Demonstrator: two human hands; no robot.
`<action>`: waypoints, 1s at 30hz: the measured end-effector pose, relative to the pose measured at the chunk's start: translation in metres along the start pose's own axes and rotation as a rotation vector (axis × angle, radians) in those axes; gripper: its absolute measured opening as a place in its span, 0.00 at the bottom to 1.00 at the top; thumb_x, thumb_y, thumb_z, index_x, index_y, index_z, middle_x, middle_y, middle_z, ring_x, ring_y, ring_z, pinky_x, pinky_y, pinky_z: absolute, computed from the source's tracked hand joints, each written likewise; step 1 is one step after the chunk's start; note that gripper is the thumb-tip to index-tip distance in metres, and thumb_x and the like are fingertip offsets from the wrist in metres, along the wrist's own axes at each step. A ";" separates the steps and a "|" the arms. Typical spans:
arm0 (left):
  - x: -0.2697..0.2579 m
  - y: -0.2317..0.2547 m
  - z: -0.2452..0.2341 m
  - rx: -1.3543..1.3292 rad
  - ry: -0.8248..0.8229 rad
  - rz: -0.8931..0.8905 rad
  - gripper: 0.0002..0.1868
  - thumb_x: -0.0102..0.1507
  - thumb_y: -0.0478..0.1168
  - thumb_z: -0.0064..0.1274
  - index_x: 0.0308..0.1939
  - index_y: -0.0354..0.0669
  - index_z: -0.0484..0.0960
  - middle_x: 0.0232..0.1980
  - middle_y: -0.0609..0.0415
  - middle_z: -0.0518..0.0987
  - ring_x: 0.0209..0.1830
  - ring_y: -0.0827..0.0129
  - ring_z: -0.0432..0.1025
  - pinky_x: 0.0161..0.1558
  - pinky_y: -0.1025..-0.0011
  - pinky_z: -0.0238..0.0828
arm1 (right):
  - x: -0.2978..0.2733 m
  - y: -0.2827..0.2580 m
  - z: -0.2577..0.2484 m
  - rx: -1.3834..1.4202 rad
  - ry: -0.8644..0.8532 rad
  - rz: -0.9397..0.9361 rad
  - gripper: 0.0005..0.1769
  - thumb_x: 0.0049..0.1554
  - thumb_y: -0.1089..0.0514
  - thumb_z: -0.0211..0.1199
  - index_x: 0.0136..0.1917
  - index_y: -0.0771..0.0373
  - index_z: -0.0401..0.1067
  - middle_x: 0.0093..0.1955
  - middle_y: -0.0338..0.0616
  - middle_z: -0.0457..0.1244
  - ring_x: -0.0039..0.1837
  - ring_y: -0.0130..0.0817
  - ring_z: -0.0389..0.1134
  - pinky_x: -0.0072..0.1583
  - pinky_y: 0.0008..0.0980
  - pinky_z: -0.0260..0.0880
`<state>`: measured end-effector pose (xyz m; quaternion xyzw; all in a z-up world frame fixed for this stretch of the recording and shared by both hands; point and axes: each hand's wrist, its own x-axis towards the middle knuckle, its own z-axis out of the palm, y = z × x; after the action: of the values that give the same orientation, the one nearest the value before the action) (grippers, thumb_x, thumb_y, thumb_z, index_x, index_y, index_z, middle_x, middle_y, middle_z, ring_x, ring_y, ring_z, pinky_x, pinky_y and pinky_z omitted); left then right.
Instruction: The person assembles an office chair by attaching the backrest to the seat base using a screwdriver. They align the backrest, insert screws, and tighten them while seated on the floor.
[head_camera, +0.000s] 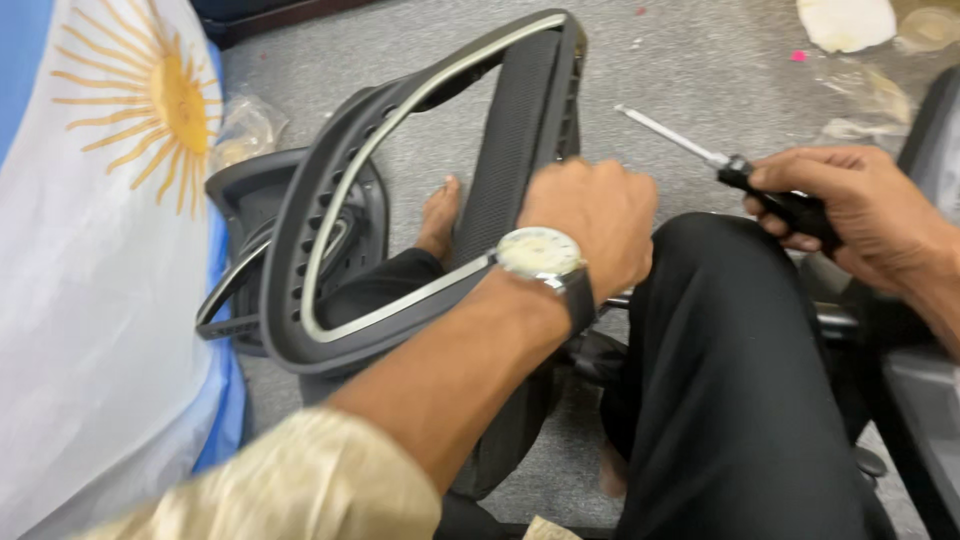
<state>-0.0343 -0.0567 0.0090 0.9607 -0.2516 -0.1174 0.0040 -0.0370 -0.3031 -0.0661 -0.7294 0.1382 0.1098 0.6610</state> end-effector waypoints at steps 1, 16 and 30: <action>-0.007 -0.007 -0.008 0.014 0.066 -0.071 0.16 0.63 0.49 0.57 0.47 0.44 0.85 0.50 0.45 0.83 0.54 0.54 0.79 0.54 0.57 0.76 | 0.010 0.001 -0.004 -0.084 -0.033 -0.003 0.11 0.61 0.61 0.59 0.50 0.72 0.76 0.38 0.50 0.66 0.33 0.29 0.63 0.32 0.27 0.56; 0.021 -0.058 0.018 -0.385 0.048 -0.644 0.62 0.56 0.60 0.62 0.74 0.20 0.41 0.66 0.25 0.66 0.61 0.43 0.73 0.61 0.58 0.72 | 0.050 -0.005 0.001 -0.432 -0.134 -0.041 0.14 0.55 0.61 0.66 0.52 0.72 0.81 0.30 0.57 0.65 0.28 0.35 0.59 0.31 0.34 0.53; 0.017 -0.055 0.013 -0.401 0.037 -0.608 0.60 0.59 0.57 0.60 0.73 0.19 0.39 0.64 0.24 0.65 0.59 0.41 0.73 0.58 0.59 0.75 | 0.038 -0.013 0.013 -0.428 -0.138 -0.017 0.14 0.56 0.59 0.65 0.52 0.71 0.81 0.32 0.54 0.67 0.31 0.34 0.61 0.33 0.32 0.56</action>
<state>0.0033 -0.0166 -0.0108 0.9736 0.0735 -0.1429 0.1620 0.0032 -0.2908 -0.0682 -0.8449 0.0601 0.1807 0.4999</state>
